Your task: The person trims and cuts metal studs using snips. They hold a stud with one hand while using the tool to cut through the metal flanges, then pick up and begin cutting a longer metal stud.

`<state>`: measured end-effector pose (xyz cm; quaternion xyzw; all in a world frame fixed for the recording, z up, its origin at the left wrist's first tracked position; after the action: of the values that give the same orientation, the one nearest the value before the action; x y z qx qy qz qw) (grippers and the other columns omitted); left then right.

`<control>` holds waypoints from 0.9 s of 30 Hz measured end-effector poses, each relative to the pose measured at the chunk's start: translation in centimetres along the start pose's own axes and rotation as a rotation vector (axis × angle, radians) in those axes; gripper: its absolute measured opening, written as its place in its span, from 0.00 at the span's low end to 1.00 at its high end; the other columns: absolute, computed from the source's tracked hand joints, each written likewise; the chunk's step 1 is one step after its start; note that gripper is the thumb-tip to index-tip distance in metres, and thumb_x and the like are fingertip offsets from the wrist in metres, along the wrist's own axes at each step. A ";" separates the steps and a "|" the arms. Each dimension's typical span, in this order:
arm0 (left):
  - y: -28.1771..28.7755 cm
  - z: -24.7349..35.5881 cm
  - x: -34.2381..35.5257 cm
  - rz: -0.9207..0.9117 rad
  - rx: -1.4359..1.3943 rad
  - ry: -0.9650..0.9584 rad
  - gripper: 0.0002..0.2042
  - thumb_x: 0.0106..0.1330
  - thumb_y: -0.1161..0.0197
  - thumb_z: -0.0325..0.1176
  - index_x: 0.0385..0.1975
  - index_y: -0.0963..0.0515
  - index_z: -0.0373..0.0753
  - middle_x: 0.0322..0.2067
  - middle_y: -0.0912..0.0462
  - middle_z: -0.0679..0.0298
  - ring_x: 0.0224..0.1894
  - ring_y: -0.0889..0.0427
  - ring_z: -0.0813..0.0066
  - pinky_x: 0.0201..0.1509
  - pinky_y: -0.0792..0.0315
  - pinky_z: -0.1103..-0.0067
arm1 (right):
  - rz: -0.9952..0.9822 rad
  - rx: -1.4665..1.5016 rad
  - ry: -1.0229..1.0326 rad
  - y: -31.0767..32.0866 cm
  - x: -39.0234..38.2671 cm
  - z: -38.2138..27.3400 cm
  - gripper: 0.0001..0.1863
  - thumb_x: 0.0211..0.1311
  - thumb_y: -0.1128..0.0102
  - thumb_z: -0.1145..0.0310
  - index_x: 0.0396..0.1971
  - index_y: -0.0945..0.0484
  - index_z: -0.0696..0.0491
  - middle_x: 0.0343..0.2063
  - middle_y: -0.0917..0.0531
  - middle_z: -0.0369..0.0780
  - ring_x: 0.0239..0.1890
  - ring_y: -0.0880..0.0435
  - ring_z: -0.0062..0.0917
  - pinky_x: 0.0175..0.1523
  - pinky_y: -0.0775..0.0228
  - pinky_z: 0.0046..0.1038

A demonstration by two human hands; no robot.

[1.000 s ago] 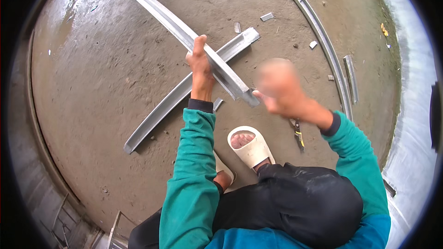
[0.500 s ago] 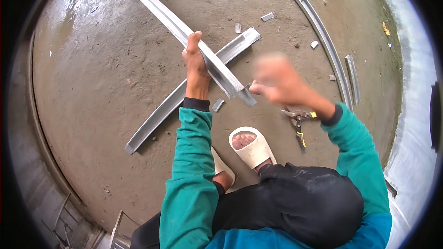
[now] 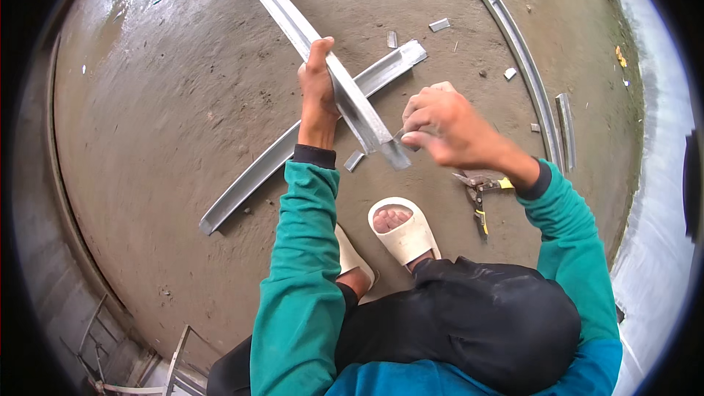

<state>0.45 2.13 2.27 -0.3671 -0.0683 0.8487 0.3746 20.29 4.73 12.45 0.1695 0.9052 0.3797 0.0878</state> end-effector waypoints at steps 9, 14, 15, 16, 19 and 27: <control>1.6 -2.4 1.5 0.073 0.161 -0.069 0.14 0.57 0.37 0.45 0.27 0.29 0.41 0.15 0.33 0.69 0.13 0.33 0.79 0.16 0.36 0.79 | -0.119 0.040 -0.113 -1.8 -0.4 1.4 0.07 0.50 0.34 0.70 0.22 0.18 0.59 0.22 0.18 0.44 0.29 0.20 0.35 0.49 0.30 0.37; 0.8 -2.0 1.0 0.161 0.209 -0.099 0.22 0.53 0.34 0.44 0.35 0.22 0.27 0.31 0.26 0.63 0.32 0.28 0.73 0.36 0.32 0.74 | 0.105 -0.707 0.214 -2.3 -0.7 -4.9 0.04 0.32 0.40 0.70 0.12 0.22 0.55 0.15 0.25 0.41 0.24 0.23 0.35 0.57 0.36 0.43; 0.9 -2.0 1.1 0.159 0.208 -0.101 0.22 0.53 0.34 0.44 0.35 0.22 0.27 0.31 0.26 0.63 0.32 0.28 0.73 0.36 0.32 0.74 | 0.107 -0.710 0.214 -2.3 -0.8 -4.6 0.04 0.32 0.40 0.70 0.12 0.22 0.55 0.15 0.25 0.41 0.24 0.23 0.35 0.57 0.36 0.43; 1.1 -1.9 1.1 0.154 0.203 -0.089 0.22 0.53 0.34 0.44 0.35 0.22 0.27 0.30 0.26 0.64 0.32 0.28 0.73 0.36 0.33 0.74 | 0.101 -0.566 0.220 -1.9 -0.7 -3.9 0.04 0.35 0.39 0.71 0.13 0.22 0.55 0.15 0.25 0.41 0.24 0.23 0.34 0.58 0.36 0.43; 0.9 -1.1 0.8 0.122 0.143 -0.052 0.21 0.53 0.35 0.44 0.35 0.22 0.28 0.29 0.27 0.65 0.31 0.28 0.73 0.35 0.33 0.74 | 0.104 -0.133 0.172 -1.2 -0.4 1.1 0.06 0.45 0.36 0.70 0.15 0.20 0.55 0.15 0.24 0.39 0.25 0.23 0.31 0.58 0.36 0.40; 0.9 -1.6 0.7 0.178 0.217 -0.101 0.19 0.53 0.35 0.44 0.31 0.23 0.31 0.26 0.29 0.67 0.27 0.30 0.76 0.30 0.35 0.75 | 0.128 -0.625 0.197 -2.4 -0.4 -4.0 0.02 0.33 0.40 0.72 0.10 0.23 0.52 0.14 0.26 0.39 0.25 0.25 0.32 0.58 0.37 0.40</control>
<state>0.70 1.73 0.32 -0.2860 0.0378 0.8983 0.3314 18.93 0.38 13.51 0.1534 0.7367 0.6582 0.0236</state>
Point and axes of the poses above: each hand's wrist, its own x-axis towards the middle knuckle, its own y-axis out of the back of the hand, z = x × y, the point moved 2 cm from there along x, towards the middle knuckle
